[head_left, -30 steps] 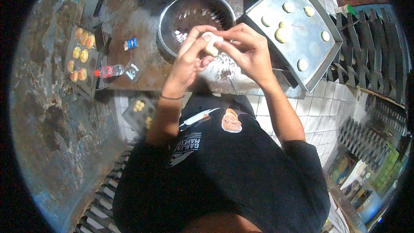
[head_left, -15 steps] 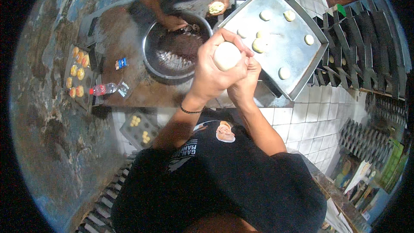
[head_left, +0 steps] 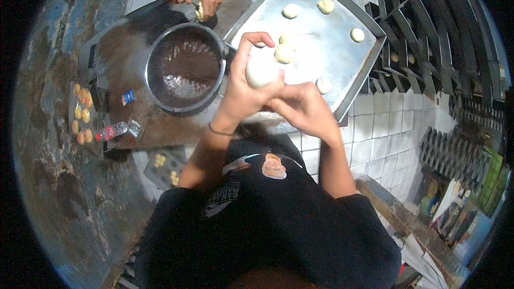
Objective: The person prepares bread dough by filling it with a dark mixture from a bowl and placing the shaped dough balls onto a metal tray.
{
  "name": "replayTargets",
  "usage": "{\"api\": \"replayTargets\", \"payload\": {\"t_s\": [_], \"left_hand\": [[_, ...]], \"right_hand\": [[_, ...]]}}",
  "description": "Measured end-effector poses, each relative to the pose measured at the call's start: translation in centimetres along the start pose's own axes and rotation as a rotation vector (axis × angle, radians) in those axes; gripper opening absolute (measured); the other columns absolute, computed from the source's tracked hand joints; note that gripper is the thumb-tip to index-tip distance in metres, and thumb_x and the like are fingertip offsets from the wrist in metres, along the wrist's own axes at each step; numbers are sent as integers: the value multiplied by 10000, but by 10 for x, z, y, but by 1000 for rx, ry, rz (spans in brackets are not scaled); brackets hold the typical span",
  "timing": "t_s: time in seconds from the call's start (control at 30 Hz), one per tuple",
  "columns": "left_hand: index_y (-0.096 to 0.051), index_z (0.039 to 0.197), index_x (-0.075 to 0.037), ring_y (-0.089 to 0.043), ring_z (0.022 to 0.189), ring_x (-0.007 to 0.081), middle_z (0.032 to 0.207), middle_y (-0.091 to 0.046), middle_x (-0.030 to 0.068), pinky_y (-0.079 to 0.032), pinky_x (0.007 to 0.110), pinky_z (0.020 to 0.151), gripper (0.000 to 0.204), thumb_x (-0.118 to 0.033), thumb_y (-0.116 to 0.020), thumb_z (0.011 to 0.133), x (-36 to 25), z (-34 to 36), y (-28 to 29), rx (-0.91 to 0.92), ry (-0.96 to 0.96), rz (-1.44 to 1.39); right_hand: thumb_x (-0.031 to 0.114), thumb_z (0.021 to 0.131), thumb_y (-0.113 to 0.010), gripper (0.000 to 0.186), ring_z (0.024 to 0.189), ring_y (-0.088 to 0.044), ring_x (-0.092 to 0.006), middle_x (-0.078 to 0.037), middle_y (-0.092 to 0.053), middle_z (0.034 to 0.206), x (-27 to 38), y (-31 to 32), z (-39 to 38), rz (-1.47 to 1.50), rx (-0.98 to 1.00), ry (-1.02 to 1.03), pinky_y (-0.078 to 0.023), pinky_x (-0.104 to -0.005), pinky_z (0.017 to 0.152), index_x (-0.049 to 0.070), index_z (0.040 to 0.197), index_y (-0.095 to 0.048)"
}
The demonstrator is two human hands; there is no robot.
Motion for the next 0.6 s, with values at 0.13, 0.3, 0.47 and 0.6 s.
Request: {"api": "replayTargets", "payload": {"t_s": [0.13,0.3,0.47,0.6], "left_hand": [[-463,1244,-107,-697,932,249,1071,-642,148,-533,337,815,594,-8,-802,766,59,31,-26,142,-158,420],[-436,1305,-76,-723,895,442,1001,-677,219,-560,490,792,641,-47,-798,777,128,55,-83,343,-77,472],[-320,1468,-95,-750,916,409,1275,-618,249,-586,493,829,811,-61,-786,805,126,73,-110,404,7,484],[-265,1510,-74,-772,941,309,1413,-546,225,-613,414,800,872,-84,-799,820,129,79,-82,190,24,390]], "right_hand": [[159,852,-848,325,1000,-737,-203,-106,-766,1062,-13,48,-13,-3,-506,74,-596,-354,781,37,1144,-773],[183,808,-890,428,979,-683,-177,-81,-731,1112,-54,87,-14,-157,-479,-30,-600,-323,844,85,1206,-765],[188,854,-843,362,1043,-698,-197,-107,-744,1183,-131,151,-18,-136,-564,-72,-589,-352,862,74,1188,-764],[257,909,-768,469,1151,-673,-335,-213,-655,1354,-217,196,-4,-549,-524,-274,-539,-449,994,32,1311,-679]]}}
Point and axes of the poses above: each hand's wrist, its own z-axis towards the middle knuckle, its own y-axis out of the back of the hand, x = y × z, the point moved 4 cm from there along z, towards the middle knuckle
